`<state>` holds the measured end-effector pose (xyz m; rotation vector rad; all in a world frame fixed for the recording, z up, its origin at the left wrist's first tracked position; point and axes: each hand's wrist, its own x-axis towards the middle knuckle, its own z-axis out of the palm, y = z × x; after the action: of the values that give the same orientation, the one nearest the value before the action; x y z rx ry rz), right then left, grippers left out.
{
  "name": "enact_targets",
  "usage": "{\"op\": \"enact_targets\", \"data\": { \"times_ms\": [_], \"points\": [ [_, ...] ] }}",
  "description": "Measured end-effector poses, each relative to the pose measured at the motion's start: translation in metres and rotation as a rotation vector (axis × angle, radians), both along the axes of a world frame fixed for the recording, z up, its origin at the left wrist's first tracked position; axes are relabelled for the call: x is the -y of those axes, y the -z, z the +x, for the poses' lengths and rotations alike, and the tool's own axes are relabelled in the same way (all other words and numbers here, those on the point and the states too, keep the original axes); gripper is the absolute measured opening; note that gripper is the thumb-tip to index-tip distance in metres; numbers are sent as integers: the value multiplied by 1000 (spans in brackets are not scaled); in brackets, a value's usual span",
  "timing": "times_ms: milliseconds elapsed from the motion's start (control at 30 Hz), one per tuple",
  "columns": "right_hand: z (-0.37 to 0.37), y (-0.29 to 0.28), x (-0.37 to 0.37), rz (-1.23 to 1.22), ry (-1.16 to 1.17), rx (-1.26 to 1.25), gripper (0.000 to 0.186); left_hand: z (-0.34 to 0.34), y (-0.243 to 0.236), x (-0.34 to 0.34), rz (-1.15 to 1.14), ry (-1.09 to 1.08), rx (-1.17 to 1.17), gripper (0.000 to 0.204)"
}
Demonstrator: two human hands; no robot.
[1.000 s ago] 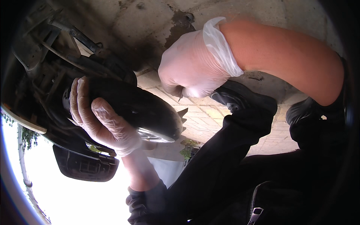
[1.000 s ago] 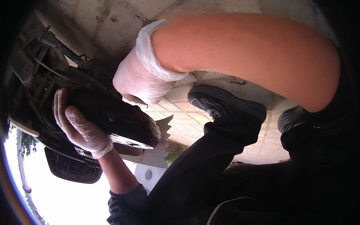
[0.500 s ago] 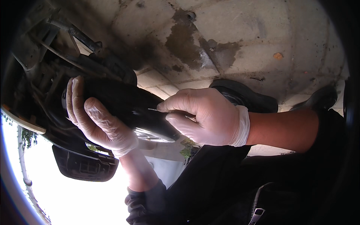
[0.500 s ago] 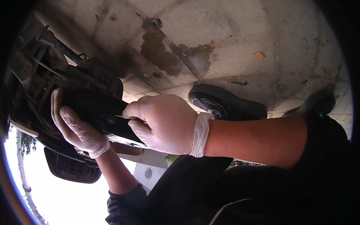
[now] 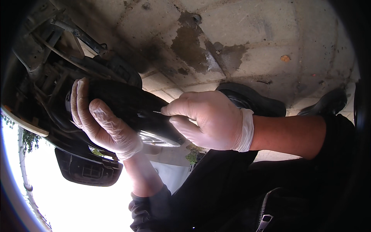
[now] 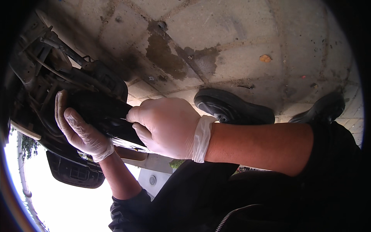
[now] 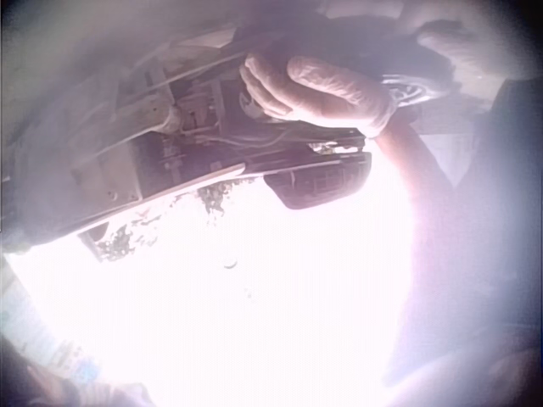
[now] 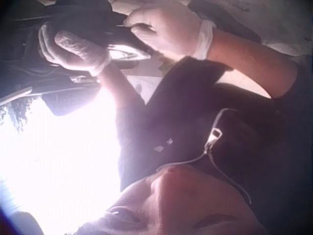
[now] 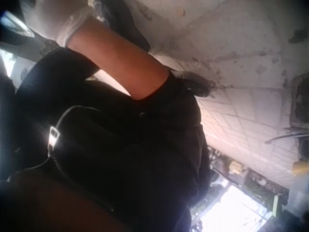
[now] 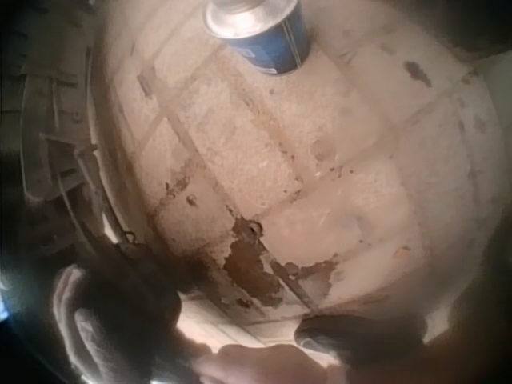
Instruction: The person removes a small object from a scooter tire, sharpens a metal tool on a grinding stone, and reinserts the object into the tire. They then use pliers to trim the object and continue adjusting it with their hands.
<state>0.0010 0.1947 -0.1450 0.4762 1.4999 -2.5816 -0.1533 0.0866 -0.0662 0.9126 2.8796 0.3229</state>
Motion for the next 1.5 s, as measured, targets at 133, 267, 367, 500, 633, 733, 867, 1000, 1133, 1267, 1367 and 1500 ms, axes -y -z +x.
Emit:
{"op": "enact_targets", "data": {
  "times_ms": [133, 267, 367, 500, 633, 733, 867, 1000, 1133, 1267, 1367, 1500],
  "points": [
    [-9, -3, -12, -36, -155, 55, 19, 1, 0, -2, 0, -14, 3, 43],
    [-21, -3, -31, -507, -347, 291, 21, 1, -1, -3, -9, -11, 5, 42],
    [-27, -2, -36, -653, -360, 366, 22, 1, -1, -3, -22, -18, -2, 42],
    [-23, -20, -26, -746, -213, 513, 22, 0, 0, -2, 3, -15, 0, 40],
    [-17, -35, -11, -763, -49, 567, 22, -2, 0, -1, 12, -16, -6, 40],
    [-15, -40, -3, -818, -4, 625, 24, -2, 2, -1, 48, -46, 1, 40],
    [-14, -46, 1, -772, 43, 626, 24, -2, 1, -1, 57, -75, 6, 40],
    [-20, -29, -13, -671, -95, 489, 21, -3, 1, -1, 50, -68, 1, 40],
    [-33, 4, -34, -577, -365, 343, 23, -3, 1, -1, 50, -71, 8, 39],
    [-31, -9, -31, -687, -258, 449, 22, -3, 2, -3, 88, -81, 42, 37],
    [-24, -37, -12, -575, -52, 533, 19, -3, 0, -2, 24, -51, 3, 36],
    [-17, -54, 8, -491, 108, 581, 20, -4, 1, -2, 16, -53, -13, 36]
  ]
}}
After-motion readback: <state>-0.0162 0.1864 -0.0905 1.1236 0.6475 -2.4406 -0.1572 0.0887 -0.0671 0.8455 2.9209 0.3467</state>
